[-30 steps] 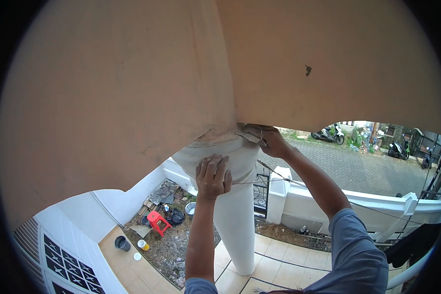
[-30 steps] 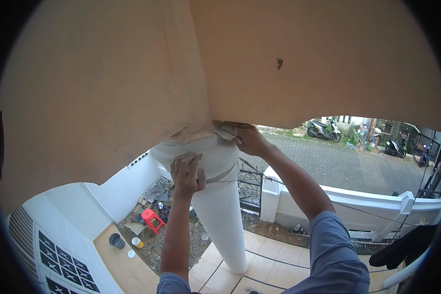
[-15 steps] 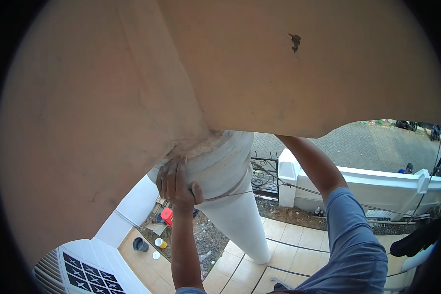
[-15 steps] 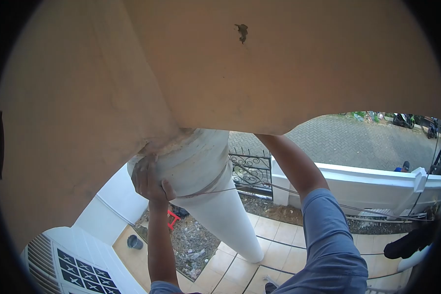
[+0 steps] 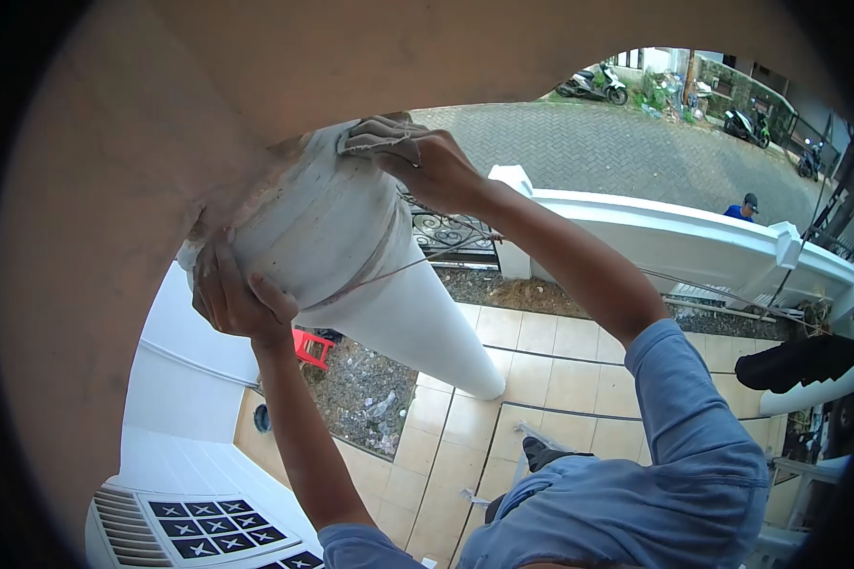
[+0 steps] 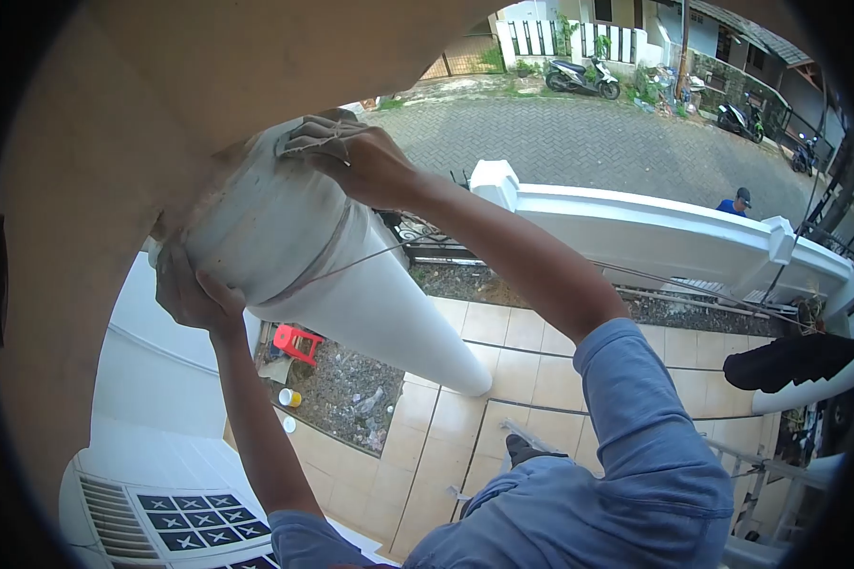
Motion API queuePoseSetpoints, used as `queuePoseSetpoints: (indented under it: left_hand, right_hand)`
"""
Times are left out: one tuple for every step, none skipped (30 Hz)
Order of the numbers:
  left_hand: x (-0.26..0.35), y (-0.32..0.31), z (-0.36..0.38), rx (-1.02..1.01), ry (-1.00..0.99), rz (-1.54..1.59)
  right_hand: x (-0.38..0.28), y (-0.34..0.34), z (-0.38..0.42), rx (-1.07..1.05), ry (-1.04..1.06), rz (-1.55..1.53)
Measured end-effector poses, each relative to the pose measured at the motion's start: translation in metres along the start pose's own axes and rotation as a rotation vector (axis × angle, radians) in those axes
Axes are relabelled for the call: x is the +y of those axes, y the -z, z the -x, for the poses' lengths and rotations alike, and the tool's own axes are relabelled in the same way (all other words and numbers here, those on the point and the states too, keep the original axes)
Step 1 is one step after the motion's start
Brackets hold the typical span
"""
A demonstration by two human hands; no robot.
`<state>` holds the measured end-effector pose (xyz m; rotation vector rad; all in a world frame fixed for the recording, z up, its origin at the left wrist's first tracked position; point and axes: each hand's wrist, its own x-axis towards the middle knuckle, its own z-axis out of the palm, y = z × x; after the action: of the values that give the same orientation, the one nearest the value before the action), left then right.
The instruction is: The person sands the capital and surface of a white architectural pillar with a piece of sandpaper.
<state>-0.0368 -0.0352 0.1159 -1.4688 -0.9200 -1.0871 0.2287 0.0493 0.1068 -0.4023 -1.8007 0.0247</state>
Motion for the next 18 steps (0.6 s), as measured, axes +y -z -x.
queuePoseSetpoints:
  left_hand:
    - [-0.001,-0.002,0.001,-0.011,0.027,0.002]
    - [-0.001,-0.004,-0.001,-0.017,0.053,0.005]
    - [-0.001,-0.004,-0.003,-0.005,0.039,0.020]
    - [-0.002,-0.003,-0.003,-0.016,0.049,0.029]
    - [-0.002,-0.002,-0.002,-0.031,0.060,0.036]
    - [-0.001,-0.002,-0.003,-0.032,0.041,0.042]
    - [-0.003,-0.003,-0.004,-0.033,0.036,0.064]
    - [-0.006,-0.001,-0.003,-0.037,0.038,0.078]
    - [-0.006,0.001,0.000,-0.047,0.029,0.069]
    - [-0.006,0.001,0.001,-0.043,0.039,0.105]
    - [-0.008,0.000,-0.002,-0.033,0.044,0.144]
    - [-0.010,0.001,-0.006,-0.031,0.029,0.142]
    - [-0.012,0.003,-0.007,-0.044,0.035,0.200]
    - [-0.012,0.005,-0.006,-0.064,0.047,0.259]
    - [-0.014,0.009,-0.007,-0.074,0.045,0.258]
    - [-0.019,0.014,-0.012,-0.140,0.071,0.336]
    - [-0.024,0.019,-0.017,-0.204,0.098,0.411]
    - [-0.027,0.023,-0.022,-0.208,0.096,0.402]
  right_hand:
    - [-0.018,-0.005,0.004,-0.009,0.101,-0.019]
    - [-0.041,-0.009,0.008,-0.038,0.171,-0.009]
    - [-0.050,-0.015,0.011,-0.033,0.222,0.019]
    - [-0.053,-0.018,0.013,-0.032,0.273,0.044]
    - [-0.047,-0.013,0.013,-0.019,0.255,0.010]
    - [-0.039,-0.006,0.010,0.000,0.234,-0.028]
    - [-0.022,-0.003,0.008,0.090,0.094,-0.084]
    - [-0.014,0.003,0.007,0.140,-0.139,-0.193]
    - [-0.008,0.003,0.007,0.121,-0.223,-0.171]
    - [-0.009,0.000,0.007,0.102,-0.307,-0.149]
    - [-0.022,-0.009,0.004,0.115,-0.037,-0.057]
    - [-0.039,-0.023,0.003,0.128,0.236,0.044]
    - [-0.067,-0.033,0.010,0.071,0.282,0.054]
    - [-0.076,-0.046,0.012,0.047,0.322,0.123]
    - [-0.073,-0.045,0.012,0.009,0.330,0.140]
    - [-0.068,-0.041,0.008,-0.027,0.339,0.157]
    - [-0.061,-0.033,0.005,0.051,0.325,0.168]
    - [-0.051,-0.019,0.002,0.126,0.316,0.178]
